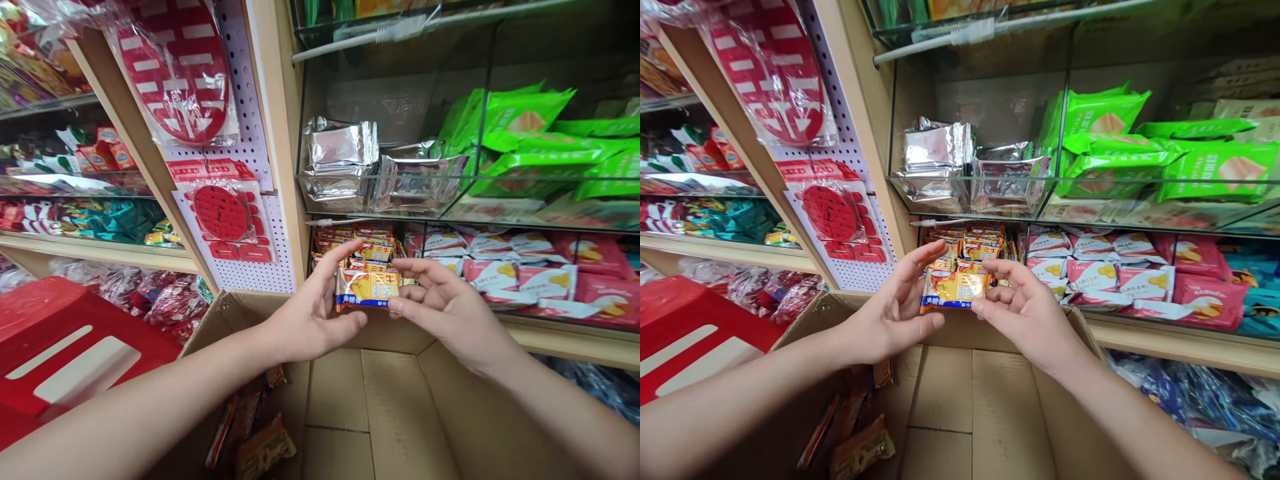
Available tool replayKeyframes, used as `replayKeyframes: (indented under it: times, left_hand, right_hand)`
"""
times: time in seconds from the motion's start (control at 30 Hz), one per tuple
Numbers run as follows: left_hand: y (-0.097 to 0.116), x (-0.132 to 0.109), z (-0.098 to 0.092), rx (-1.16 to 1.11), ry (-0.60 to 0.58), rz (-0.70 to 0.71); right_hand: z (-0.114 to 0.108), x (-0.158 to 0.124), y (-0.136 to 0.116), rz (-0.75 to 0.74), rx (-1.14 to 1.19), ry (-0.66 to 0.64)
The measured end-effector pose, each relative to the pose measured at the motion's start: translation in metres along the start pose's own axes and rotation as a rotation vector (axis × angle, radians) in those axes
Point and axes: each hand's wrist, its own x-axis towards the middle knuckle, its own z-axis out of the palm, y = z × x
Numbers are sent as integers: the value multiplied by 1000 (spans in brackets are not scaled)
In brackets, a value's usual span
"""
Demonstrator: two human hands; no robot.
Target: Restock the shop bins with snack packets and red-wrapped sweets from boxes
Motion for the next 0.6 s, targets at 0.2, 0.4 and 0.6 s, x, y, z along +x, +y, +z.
replayKeyframes:
  times: [0.2, 0.4, 0.6]
  left_hand:
    - [-6, 2, -1, 1, 71, -27]
    - [-7, 3, -7, 303, 124, -94]
    - [-15, 8, -14, 734, 4, -68]
  right_hand:
    - [1, -4, -2, -57, -12, -79]
    - [-22, 7, -11, -120, -300, 155]
    - [-46, 28, -8, -440, -1121, 347]
